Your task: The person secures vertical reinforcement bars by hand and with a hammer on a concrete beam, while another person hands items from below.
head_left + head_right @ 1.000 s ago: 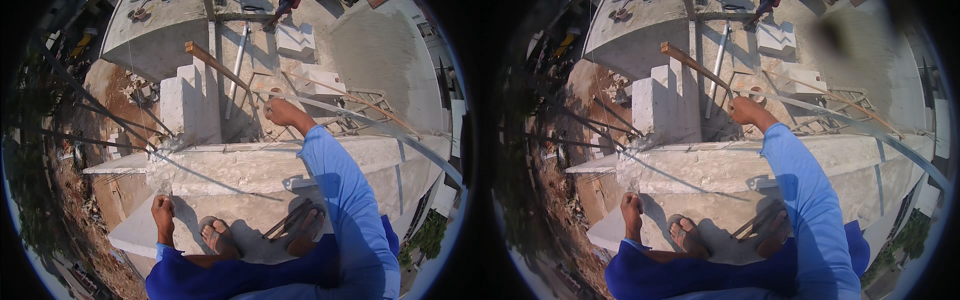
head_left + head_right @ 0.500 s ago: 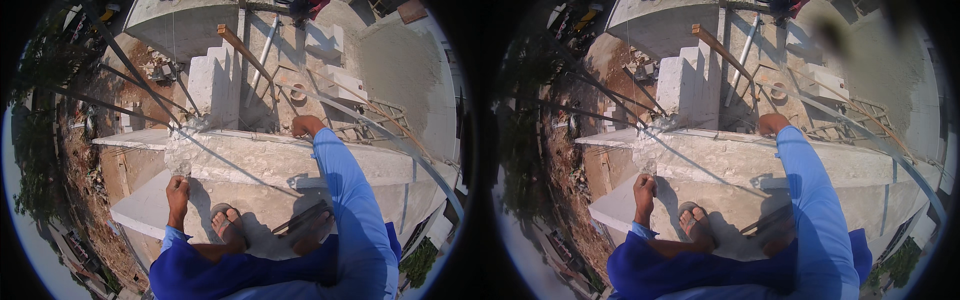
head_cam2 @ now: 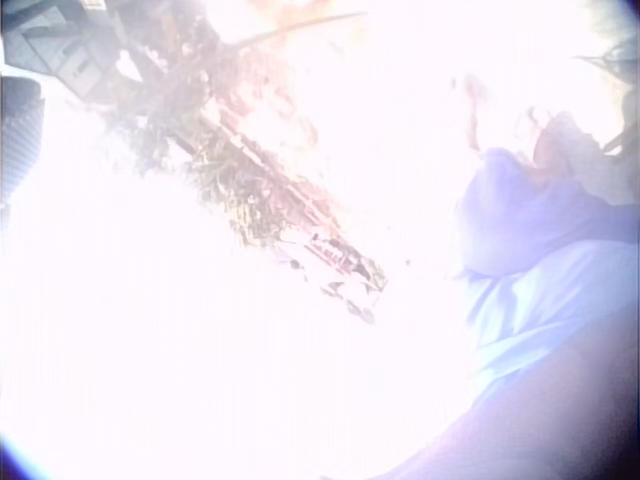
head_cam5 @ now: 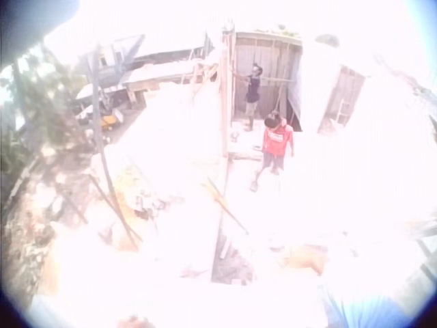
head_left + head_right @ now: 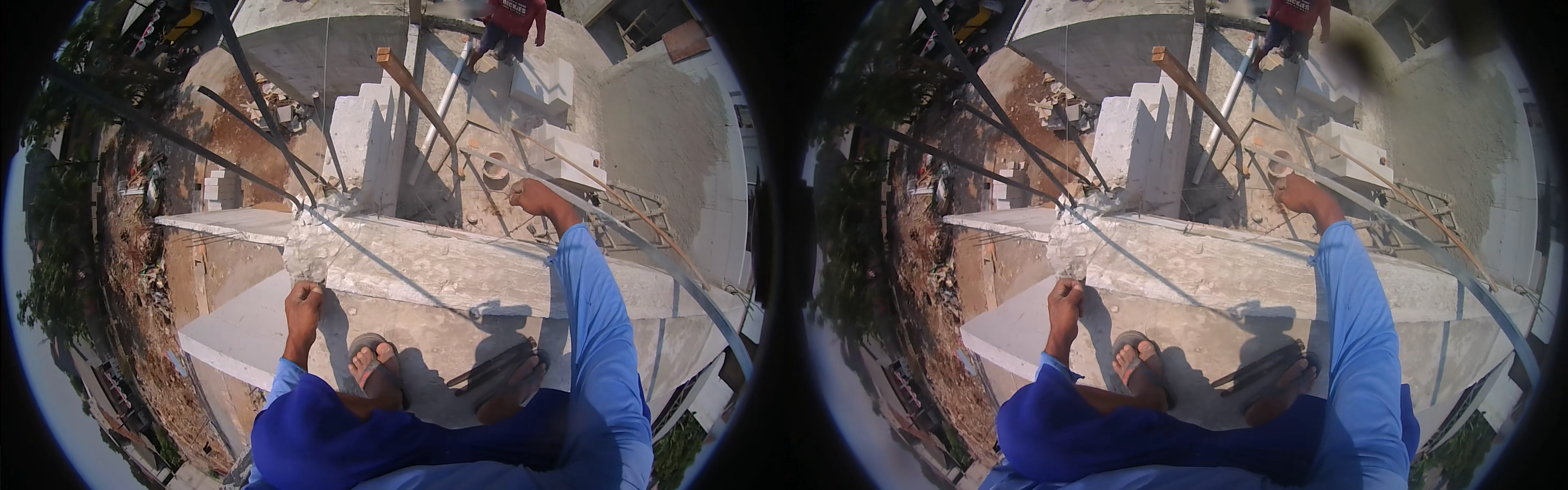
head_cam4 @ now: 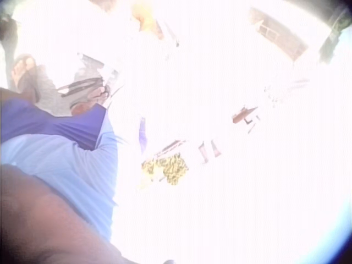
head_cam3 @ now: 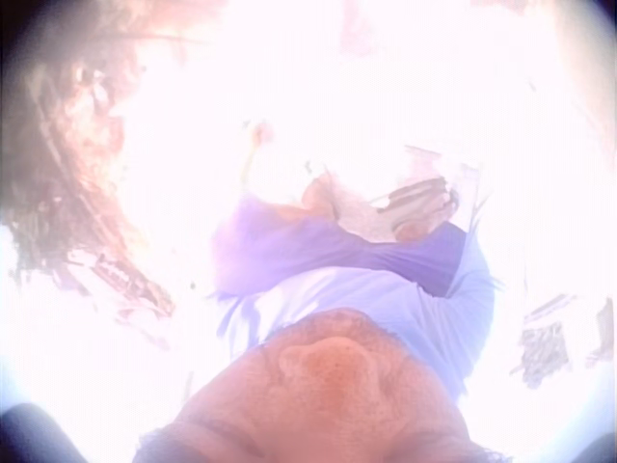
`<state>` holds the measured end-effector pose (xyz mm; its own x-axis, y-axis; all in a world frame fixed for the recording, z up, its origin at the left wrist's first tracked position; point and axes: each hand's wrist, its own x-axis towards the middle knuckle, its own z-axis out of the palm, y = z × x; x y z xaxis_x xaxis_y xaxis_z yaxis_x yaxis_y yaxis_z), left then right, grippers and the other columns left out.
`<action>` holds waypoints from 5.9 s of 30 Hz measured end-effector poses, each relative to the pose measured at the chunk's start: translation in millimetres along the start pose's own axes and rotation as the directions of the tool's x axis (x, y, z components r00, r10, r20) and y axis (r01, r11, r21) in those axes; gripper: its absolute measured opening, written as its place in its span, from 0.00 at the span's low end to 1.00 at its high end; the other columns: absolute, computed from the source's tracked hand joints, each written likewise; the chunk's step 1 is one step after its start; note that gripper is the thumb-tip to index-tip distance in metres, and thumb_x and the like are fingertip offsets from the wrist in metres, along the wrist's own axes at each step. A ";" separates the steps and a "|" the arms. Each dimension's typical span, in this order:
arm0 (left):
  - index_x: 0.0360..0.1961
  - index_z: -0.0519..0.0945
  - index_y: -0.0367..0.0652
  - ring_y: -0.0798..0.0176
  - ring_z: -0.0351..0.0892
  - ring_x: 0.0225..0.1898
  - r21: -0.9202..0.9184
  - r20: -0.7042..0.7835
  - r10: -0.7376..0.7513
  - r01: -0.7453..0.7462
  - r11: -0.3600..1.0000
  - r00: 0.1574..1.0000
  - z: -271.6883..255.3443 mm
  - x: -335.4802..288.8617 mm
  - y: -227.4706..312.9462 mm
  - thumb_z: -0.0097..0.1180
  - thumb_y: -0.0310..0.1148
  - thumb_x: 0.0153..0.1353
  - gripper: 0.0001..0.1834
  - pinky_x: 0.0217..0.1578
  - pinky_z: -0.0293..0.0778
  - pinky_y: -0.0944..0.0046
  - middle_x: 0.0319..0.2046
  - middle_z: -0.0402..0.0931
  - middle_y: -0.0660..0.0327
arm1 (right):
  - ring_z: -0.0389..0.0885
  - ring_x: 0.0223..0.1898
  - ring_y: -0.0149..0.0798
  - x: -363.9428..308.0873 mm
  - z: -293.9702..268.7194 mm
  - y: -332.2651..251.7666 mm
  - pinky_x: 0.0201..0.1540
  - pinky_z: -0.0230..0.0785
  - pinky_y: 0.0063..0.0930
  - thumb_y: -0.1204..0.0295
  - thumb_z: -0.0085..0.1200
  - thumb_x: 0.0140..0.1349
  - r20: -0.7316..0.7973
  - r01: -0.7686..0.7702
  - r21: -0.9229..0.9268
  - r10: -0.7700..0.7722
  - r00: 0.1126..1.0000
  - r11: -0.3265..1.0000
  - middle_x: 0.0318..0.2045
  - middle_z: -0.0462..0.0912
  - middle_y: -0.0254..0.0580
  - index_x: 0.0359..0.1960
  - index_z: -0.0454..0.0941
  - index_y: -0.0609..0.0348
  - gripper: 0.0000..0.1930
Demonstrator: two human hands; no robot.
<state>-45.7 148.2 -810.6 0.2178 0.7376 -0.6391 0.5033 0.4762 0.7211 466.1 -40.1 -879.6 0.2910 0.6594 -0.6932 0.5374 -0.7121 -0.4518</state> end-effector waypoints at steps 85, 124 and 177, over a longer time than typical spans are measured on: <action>0.33 0.80 0.37 0.73 0.70 0.22 0.116 -0.072 0.117 -0.108 0.987 0.991 5.8 -2.3 -26.9 0.56 0.30 0.60 0.07 0.23 0.66 0.69 0.23 0.75 0.65 | 0.82 0.39 0.44 -83.2 12.7 -15.1 0.44 0.72 0.34 0.74 0.48 0.58 -0.310 0.125 0.135 -0.079 0.948 0.983 0.36 0.85 0.51 0.39 0.83 0.64 0.13; 0.36 0.84 0.41 0.51 0.83 0.36 0.053 -0.293 0.215 -0.209 0.976 0.932 -4.1 -19.0 -12.5 0.56 0.36 0.57 0.11 0.39 0.76 0.57 0.32 0.83 0.51 | 0.71 0.50 0.47 -63.7 152.5 -346.6 0.54 0.62 0.43 0.67 0.63 0.51 -0.207 0.438 -0.293 -0.504 0.839 0.850 0.38 0.81 0.37 0.34 0.87 0.44 0.08; 0.38 0.83 0.37 0.58 0.82 0.39 0.072 -0.121 0.179 -0.172 0.983 0.976 18.9 -17.1 -27.2 0.57 0.33 0.58 0.12 0.45 0.74 0.62 0.35 0.83 0.53 | 0.76 0.48 0.60 -40.3 111.9 -323.2 0.52 0.69 0.48 0.67 0.57 0.53 -0.203 0.511 -0.133 -0.527 0.825 0.850 0.40 0.79 0.57 0.39 0.80 0.60 0.13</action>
<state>-47.4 113.6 -824.4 0.2021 0.8634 -0.4623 0.5170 0.3068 0.7991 192.0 136.5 -768.5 0.1170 0.9685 -0.2199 0.7100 -0.2364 -0.6633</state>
